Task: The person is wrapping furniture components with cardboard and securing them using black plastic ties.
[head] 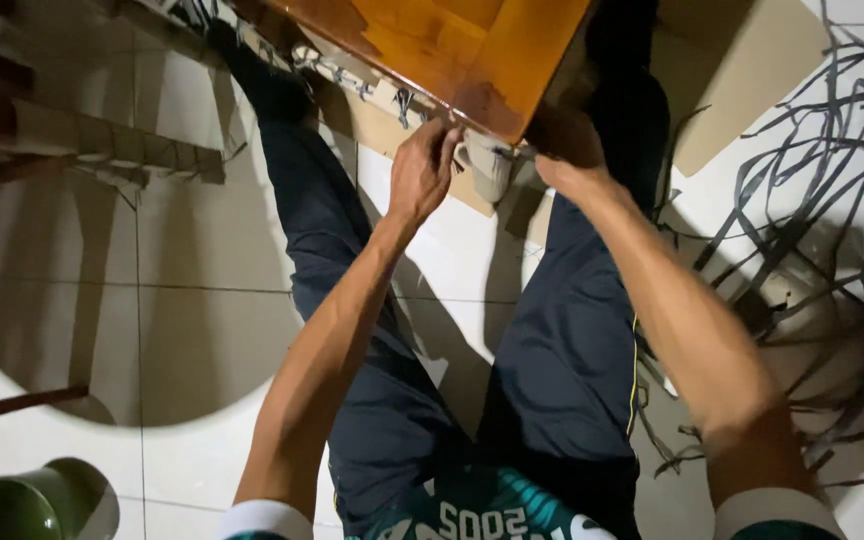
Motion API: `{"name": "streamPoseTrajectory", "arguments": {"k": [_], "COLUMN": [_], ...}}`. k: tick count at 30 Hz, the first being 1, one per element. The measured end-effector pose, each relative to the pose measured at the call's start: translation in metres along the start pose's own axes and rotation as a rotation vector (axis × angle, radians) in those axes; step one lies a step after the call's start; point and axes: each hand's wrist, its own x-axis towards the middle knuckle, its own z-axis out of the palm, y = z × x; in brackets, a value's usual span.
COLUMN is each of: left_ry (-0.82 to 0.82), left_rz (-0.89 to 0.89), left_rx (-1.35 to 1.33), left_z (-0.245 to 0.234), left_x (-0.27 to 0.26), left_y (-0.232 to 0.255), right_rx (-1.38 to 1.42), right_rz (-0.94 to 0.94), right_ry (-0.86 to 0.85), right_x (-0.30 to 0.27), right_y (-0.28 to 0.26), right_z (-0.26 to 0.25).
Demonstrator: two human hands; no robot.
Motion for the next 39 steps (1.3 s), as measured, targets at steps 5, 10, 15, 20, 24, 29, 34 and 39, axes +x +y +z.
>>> {"name": "streamPoseTrajectory", "arguments": {"k": [5,10,15,20,24,29,34,39], "left_ry": [0.055,0.096,0.087,0.049,0.012,0.007,0.004,0.001], "left_rz": [-0.068,-0.05,-0.012,-0.002,0.034,0.057,0.094,0.114], "left_rx": [0.044,0.117,0.126,0.18,0.239,0.255,0.209,0.202], "left_z": [-0.012,-0.004,0.004,0.006,0.01,0.008,0.004,0.005], "left_x": [-0.034,-0.052,-0.063,-0.074,-0.08,-0.082,-0.08,-0.079], "left_y": [0.024,0.044,0.037,0.046,0.049,0.052,0.065,0.068], "right_rx": [0.211,0.285,0.189,0.198,0.216,0.33,0.424,0.442], "right_rz": [0.034,0.302,0.053,-0.093,-0.114,-0.006,-0.006,0.03], "right_ry": [0.406,0.321,0.467,0.458,0.432,0.438,0.518,0.473], "right_x": [-0.046,-0.065,-0.06,-0.053,-0.051,-0.049,-0.044,-0.04], "right_y": [-0.053,-0.103,-0.115,-0.113,-0.115,-0.123,-0.123,-0.129], "right_z": [-0.02,-0.051,-0.075,-0.073,-0.054,-0.045,-0.032,-0.052]}}
